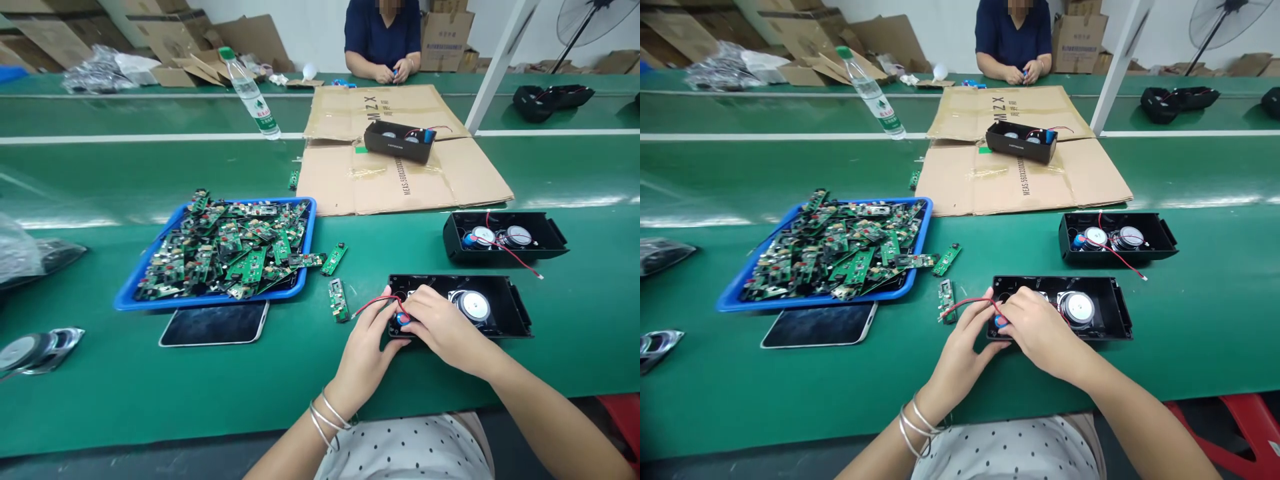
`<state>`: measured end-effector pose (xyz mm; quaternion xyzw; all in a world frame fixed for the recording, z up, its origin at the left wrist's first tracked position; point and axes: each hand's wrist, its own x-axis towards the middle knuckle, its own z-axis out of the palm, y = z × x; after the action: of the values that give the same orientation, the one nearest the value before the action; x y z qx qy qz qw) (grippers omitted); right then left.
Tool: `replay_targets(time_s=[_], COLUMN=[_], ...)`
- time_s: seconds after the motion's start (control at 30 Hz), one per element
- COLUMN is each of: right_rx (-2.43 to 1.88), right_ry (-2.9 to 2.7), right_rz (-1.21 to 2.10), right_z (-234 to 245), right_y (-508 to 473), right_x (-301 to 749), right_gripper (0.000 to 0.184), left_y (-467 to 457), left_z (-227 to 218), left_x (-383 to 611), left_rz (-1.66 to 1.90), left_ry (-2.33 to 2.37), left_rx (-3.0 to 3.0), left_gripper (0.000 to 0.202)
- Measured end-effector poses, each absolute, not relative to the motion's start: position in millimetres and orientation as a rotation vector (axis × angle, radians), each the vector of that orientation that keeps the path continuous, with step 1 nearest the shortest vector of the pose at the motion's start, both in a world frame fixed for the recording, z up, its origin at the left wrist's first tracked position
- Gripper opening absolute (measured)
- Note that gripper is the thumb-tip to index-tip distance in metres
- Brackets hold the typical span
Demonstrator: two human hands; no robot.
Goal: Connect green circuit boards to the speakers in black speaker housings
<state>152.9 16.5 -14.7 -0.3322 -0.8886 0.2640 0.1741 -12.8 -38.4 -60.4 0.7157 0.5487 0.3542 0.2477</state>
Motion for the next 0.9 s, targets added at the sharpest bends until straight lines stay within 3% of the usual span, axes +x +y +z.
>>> replay_targets(time_s=[0.23, 0.33, 0.47, 0.7, 0.9], right_rx=[-0.827, -0.873, -1.088, -1.213, -1.147], right_ry=[-2.275, -2.258, -2.057, -1.583, -1.600], right_rz=[0.561, 0.559, 0.891, 1.436, 1.507], right_z=[46, 54, 26, 3, 9], right_y=[25, 33, 34, 27, 27], right_x=[165, 169, 174, 174, 165], right_gripper=[0.014, 0.016, 0.015, 0.028, 0.026], left_y=[-43, -43, -41, -33, -26], left_z=[-67, -64, -56, -28, -19], left_x=[-17, -24, -33, -28, -25], left_rz=[0.963, 0.917, 0.988, 1.116, 1.120], left_ry=[1.478, 1.443, 1.374, 1.346, 1.317], left_rx=[2.052, 1.986, 1.778, 1.801, 1.744], left_gripper=[0.047, 0.061, 0.084, 0.040, 0.041])
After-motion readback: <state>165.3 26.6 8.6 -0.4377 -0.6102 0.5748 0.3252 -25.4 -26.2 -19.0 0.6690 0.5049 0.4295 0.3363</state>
